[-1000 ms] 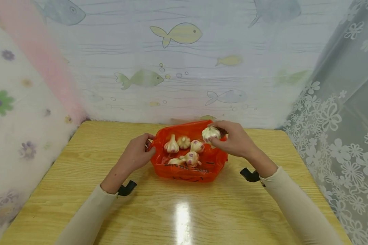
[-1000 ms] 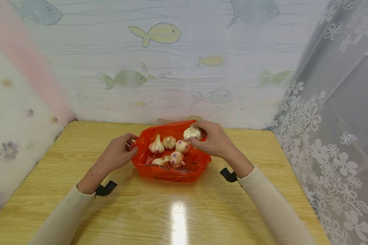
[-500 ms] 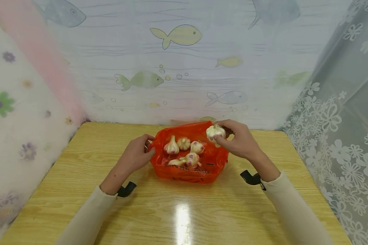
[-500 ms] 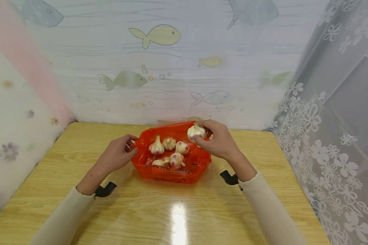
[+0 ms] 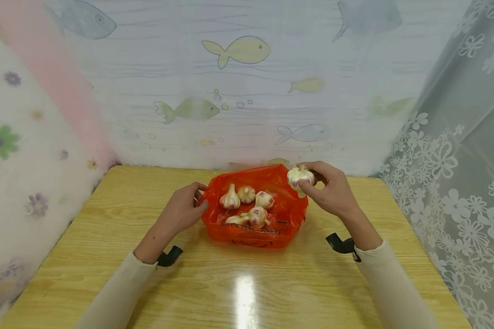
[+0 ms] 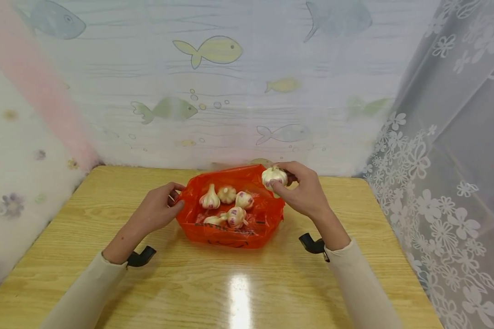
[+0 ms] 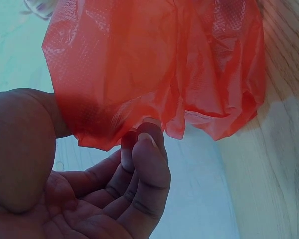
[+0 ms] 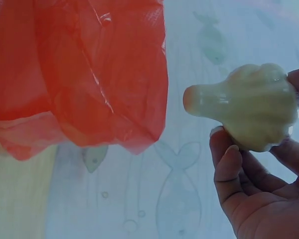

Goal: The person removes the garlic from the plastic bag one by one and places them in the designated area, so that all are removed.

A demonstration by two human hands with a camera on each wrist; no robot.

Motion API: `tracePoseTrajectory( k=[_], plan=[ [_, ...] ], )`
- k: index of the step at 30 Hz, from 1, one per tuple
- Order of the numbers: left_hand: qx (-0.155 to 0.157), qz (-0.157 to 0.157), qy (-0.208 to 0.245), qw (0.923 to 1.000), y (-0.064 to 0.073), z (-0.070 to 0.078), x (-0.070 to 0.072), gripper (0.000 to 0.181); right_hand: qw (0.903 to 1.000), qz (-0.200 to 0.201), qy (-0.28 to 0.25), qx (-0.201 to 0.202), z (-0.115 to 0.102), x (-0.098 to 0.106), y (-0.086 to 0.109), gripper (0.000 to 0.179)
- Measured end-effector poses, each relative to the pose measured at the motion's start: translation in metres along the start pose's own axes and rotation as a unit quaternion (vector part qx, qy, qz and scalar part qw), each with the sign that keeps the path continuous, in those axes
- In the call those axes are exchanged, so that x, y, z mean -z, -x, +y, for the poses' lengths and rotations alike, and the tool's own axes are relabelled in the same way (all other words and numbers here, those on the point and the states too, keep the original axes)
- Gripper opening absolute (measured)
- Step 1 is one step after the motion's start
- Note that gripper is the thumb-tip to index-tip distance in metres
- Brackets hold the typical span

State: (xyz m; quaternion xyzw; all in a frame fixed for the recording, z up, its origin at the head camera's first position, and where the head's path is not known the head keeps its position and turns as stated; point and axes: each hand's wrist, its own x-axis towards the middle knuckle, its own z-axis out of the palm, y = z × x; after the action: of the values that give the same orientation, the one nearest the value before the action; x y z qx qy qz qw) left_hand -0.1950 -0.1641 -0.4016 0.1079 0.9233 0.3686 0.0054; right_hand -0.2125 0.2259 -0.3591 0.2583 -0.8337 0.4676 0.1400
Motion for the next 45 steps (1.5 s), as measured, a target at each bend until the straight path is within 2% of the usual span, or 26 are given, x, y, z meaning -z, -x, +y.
tracePoseTrajectory(
  k=[10, 19, 34, 45],
  plan=[
    [0.001, -0.001, 0.004, 1.0000, 0.002, 0.001, 0.000, 0.040, 0.9991, 0.023, -0.037, 0.000, 0.010, 0.006, 0.011, 0.034],
    [-0.002, 0.000, 0.003, 1.0000, 0.002, 0.001, 0.000, 0.039, 0.9973, 0.048, -0.049, -0.027, 0.016, 0.015, 0.022, 0.034],
    [0.001, -0.003, 0.002, 1.0000, 0.002, 0.001, 0.000, 0.039, 0.9948, 0.080, -0.022, -0.060, 0.031, 0.024, 0.034, 0.036],
    [-0.009, -0.001, 0.003, 1.0000, 0.001, 0.002, -0.001, 0.038, 0.9920, 0.073, -0.004, -0.103, 0.044, 0.028, 0.037, 0.037]
  ],
)
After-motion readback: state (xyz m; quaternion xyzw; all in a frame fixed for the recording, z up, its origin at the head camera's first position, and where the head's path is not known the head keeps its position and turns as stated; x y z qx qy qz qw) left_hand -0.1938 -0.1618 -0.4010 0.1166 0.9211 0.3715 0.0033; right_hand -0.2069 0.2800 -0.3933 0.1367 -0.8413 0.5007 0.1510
